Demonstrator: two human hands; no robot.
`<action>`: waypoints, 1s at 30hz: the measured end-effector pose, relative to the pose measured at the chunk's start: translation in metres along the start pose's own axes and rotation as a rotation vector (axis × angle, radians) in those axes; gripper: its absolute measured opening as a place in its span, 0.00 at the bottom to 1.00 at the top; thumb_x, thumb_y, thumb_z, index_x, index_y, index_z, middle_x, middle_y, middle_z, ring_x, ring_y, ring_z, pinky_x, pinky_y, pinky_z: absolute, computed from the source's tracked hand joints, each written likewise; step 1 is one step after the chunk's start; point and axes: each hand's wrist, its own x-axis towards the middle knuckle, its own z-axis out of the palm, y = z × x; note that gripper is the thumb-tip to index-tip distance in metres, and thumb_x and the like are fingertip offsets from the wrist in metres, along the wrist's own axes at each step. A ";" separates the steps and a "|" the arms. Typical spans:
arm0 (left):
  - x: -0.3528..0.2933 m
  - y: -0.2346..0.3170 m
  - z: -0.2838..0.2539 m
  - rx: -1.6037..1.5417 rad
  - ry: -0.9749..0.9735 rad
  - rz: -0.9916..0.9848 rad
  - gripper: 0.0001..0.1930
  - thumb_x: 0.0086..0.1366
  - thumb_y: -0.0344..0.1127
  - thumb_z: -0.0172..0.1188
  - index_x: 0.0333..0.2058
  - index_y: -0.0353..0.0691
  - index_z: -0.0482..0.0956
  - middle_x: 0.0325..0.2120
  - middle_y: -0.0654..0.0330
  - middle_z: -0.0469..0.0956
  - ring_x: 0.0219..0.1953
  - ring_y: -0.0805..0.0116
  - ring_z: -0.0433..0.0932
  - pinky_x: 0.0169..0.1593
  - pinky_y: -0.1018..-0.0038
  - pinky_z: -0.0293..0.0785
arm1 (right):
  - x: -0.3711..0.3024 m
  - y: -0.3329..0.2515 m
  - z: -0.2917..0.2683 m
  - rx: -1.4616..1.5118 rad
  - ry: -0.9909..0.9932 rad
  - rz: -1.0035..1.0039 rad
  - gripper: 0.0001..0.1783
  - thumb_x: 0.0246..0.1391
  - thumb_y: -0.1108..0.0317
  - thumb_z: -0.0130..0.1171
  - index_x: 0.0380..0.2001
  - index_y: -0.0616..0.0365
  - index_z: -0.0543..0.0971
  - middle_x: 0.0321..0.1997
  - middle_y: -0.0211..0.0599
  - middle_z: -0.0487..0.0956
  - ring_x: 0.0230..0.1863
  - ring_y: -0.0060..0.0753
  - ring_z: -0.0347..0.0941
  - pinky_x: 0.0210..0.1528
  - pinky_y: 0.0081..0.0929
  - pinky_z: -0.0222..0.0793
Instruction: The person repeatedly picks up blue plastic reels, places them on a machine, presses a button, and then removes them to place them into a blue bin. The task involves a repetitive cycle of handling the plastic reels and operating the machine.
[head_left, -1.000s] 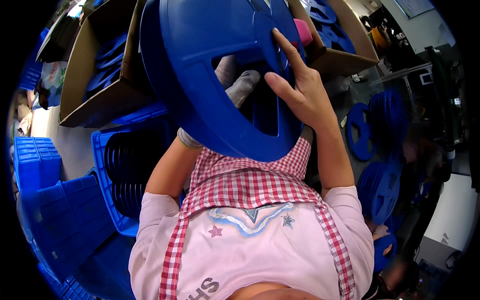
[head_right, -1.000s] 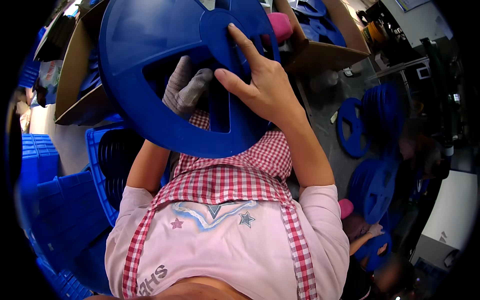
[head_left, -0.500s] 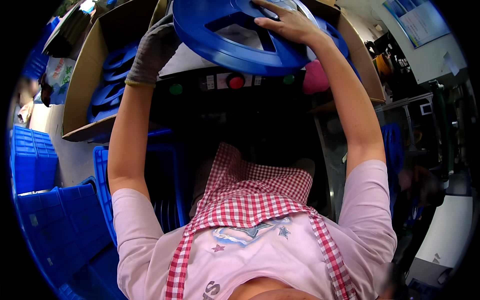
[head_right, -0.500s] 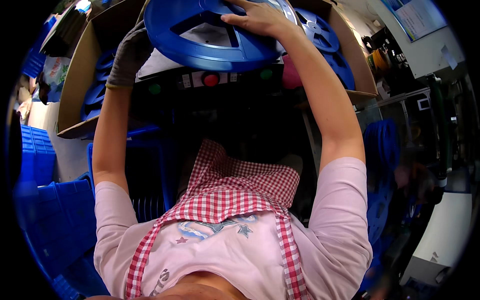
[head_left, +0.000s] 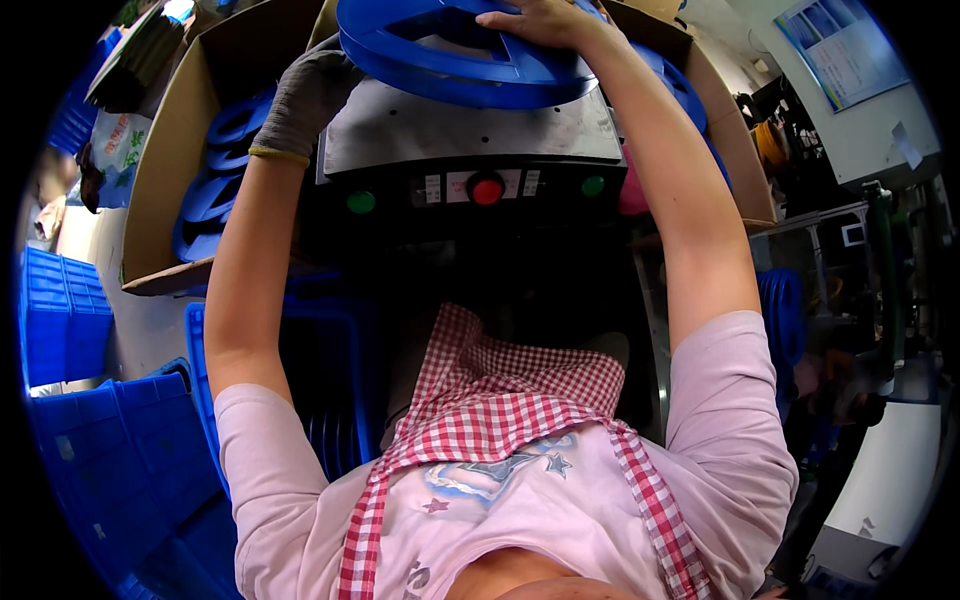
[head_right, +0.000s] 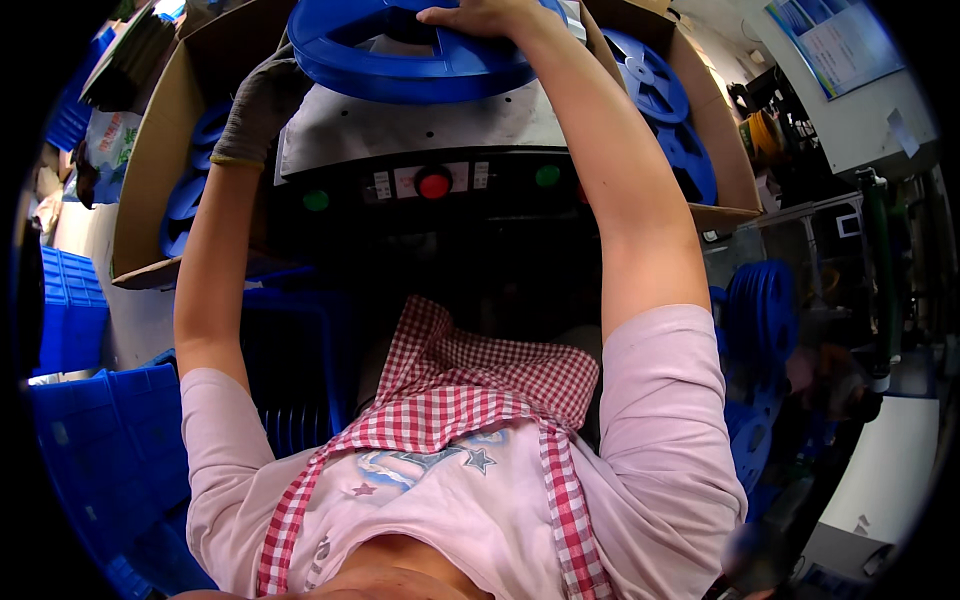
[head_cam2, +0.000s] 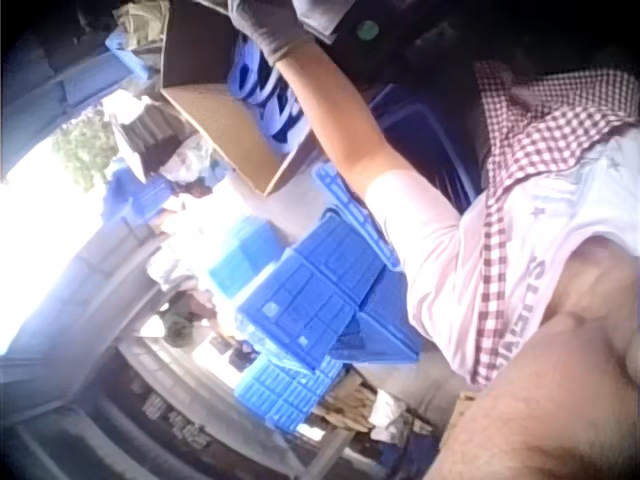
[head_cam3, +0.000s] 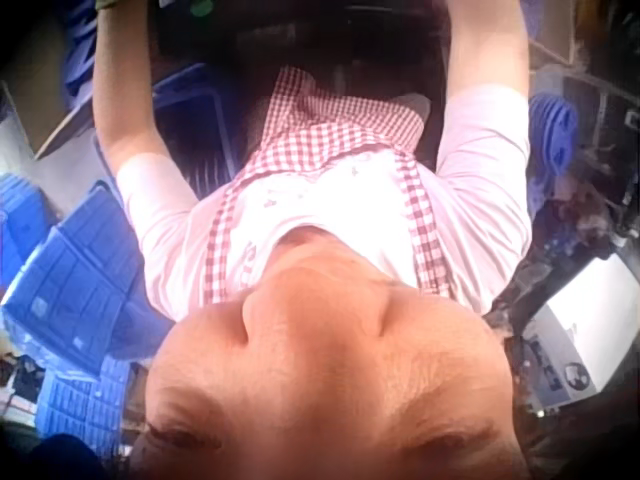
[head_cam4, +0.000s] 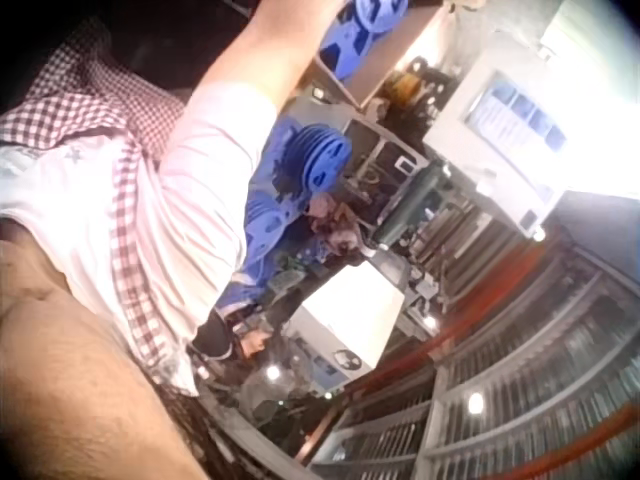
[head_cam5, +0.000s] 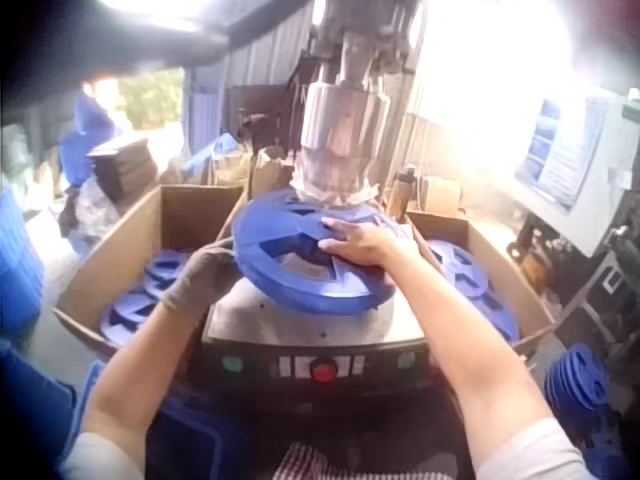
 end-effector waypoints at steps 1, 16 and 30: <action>-0.001 0.001 -0.001 -0.007 -0.032 -0.016 0.22 0.62 0.21 0.45 0.56 0.31 0.66 0.45 0.52 0.76 0.46 0.62 0.77 0.54 0.71 0.74 | 0.003 0.003 0.004 0.030 0.009 -0.013 0.40 0.53 0.32 0.45 0.66 0.33 0.57 0.59 0.57 0.69 0.61 0.56 0.65 0.63 0.43 0.58; -0.131 -0.023 0.074 1.382 0.478 0.196 0.38 0.58 0.28 0.63 0.64 0.39 0.54 0.56 0.45 0.67 0.60 0.56 0.65 0.64 0.67 0.61 | -0.147 0.086 0.059 0.066 0.616 -0.154 0.49 0.41 0.49 0.70 0.65 0.42 0.59 0.58 0.47 0.69 0.61 0.48 0.64 0.62 0.41 0.62; -0.155 -0.041 0.025 1.671 0.521 0.183 0.37 0.60 0.35 0.63 0.64 0.37 0.55 0.59 0.45 0.63 0.62 0.55 0.61 0.64 0.66 0.56 | -0.150 0.121 0.105 0.209 0.550 -0.077 0.36 0.48 0.46 0.64 0.60 0.42 0.68 0.57 0.42 0.70 0.60 0.44 0.66 0.57 0.38 0.66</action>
